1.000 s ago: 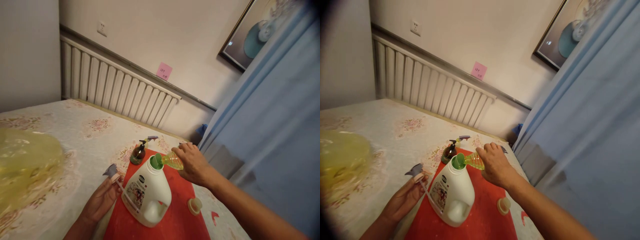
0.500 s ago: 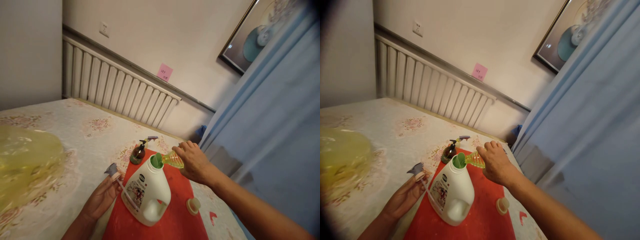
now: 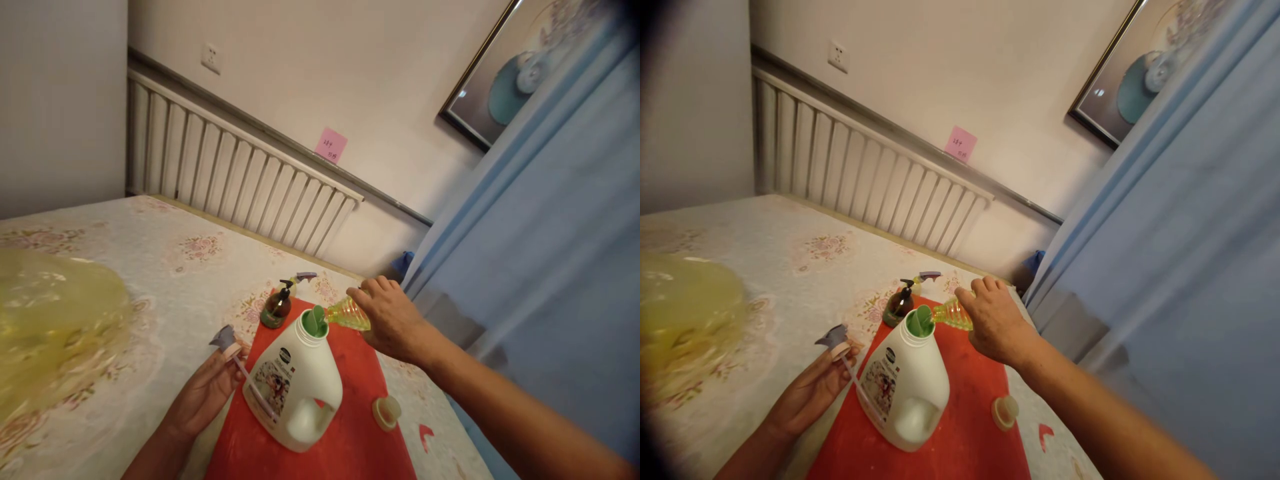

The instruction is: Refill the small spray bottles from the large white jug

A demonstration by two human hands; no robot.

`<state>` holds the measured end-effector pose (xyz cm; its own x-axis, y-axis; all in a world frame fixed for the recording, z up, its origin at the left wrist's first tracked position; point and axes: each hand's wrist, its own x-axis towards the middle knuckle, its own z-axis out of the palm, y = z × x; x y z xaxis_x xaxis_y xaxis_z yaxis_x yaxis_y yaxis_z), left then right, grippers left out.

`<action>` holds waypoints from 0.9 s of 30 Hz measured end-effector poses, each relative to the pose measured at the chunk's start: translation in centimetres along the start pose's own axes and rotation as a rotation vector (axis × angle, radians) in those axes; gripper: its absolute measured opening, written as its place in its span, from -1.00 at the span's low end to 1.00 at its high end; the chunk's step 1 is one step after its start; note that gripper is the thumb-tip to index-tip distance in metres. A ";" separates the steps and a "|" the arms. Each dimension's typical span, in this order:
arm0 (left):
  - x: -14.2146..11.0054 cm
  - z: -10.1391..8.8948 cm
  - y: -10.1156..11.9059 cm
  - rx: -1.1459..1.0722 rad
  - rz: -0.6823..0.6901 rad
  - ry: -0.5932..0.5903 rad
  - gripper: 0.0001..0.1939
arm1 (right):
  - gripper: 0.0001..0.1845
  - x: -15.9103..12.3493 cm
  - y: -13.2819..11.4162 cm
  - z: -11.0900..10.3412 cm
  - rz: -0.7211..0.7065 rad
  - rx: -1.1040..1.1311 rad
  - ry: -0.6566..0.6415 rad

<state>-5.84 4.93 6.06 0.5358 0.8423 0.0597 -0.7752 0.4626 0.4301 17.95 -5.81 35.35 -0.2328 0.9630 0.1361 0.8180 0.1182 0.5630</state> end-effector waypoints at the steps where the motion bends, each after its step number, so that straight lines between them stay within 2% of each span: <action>1: 0.0 0.0 0.0 0.001 0.001 -0.001 -0.73 | -0.44 0.0 0.0 -0.1 -0.002 -0.011 0.000; 14: 0.0 -0.2 0.0 0.022 0.008 0.001 -0.72 | -0.53 0.3 0.4 -0.5 -0.020 -0.090 0.035; 27: 0.0 -0.2 0.0 0.035 0.019 -0.007 -0.74 | -0.52 0.6 0.3 -1.0 -0.035 -0.125 0.047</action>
<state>-5.91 5.04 5.93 0.5231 0.8490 0.0746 -0.7733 0.4360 0.4603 17.52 -5.40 36.37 -0.2869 0.9460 0.1513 0.7379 0.1175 0.6646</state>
